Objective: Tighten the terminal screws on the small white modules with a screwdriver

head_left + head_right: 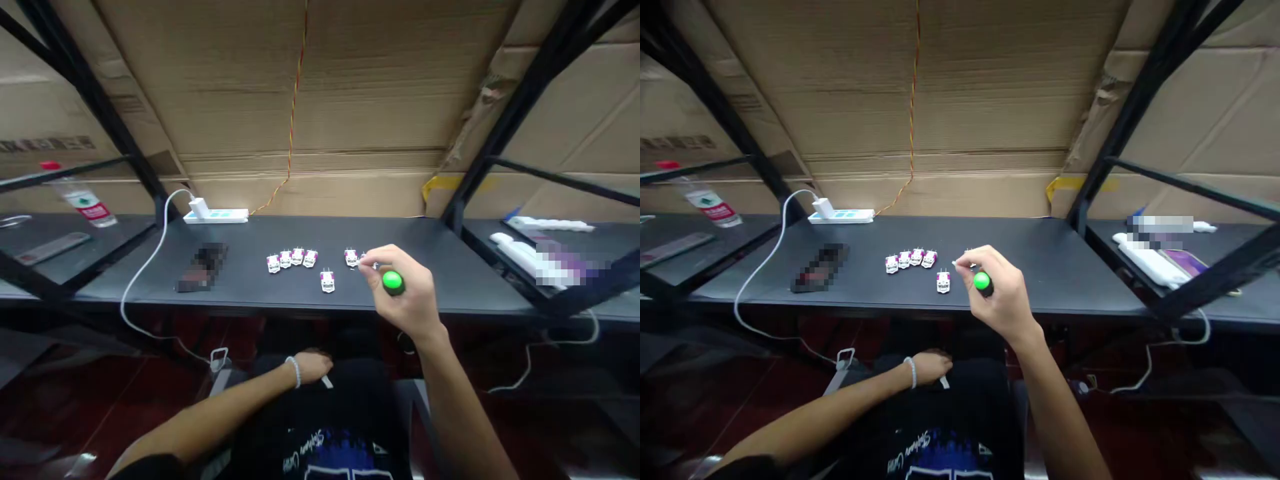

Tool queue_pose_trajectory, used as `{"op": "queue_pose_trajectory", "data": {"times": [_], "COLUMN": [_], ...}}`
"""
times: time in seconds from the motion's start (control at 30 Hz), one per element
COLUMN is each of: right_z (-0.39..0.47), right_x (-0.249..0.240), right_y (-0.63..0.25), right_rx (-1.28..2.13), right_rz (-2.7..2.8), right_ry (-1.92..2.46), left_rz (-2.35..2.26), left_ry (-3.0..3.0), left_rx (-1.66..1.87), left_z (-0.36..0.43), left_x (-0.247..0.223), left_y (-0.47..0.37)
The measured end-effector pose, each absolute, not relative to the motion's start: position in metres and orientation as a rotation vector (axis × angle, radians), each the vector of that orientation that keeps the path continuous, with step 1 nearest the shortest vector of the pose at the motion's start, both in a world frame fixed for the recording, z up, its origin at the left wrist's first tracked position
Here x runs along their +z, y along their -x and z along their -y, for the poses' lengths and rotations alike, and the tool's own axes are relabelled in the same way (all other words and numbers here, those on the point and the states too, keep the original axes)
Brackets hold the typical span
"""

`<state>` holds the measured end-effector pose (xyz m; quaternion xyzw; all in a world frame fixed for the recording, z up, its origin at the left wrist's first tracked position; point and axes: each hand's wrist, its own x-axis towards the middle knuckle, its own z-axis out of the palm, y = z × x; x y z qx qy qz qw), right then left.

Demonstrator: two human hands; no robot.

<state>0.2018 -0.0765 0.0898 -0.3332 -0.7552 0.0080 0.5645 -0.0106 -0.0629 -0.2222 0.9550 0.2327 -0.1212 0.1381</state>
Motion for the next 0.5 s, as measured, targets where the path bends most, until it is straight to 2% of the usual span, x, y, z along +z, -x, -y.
{"op": "queue_pose_trajectory", "data": {"times": [0.2,0.37,0.5], "right_z": [0.076,0.079,0.079], "right_x": [0.092,0.095,0.095], "right_y": [-0.21,-0.211,-0.208], "right_rx": [-0.003,0.002,0.043], "right_rz": [1.79,1.84,1.865], "right_ry": [0.819,0.787,0.784], "left_rz": [-0.706,-0.727,-0.646], "left_ry": [-2.704,-2.591,-2.642], "left_rx": [-0.332,-0.17,-0.25], "left_z": [0.064,0.08,0.099], "left_x": [-0.194,-0.162,-0.157], "left_y": [0.015,0.024,0.031]}}
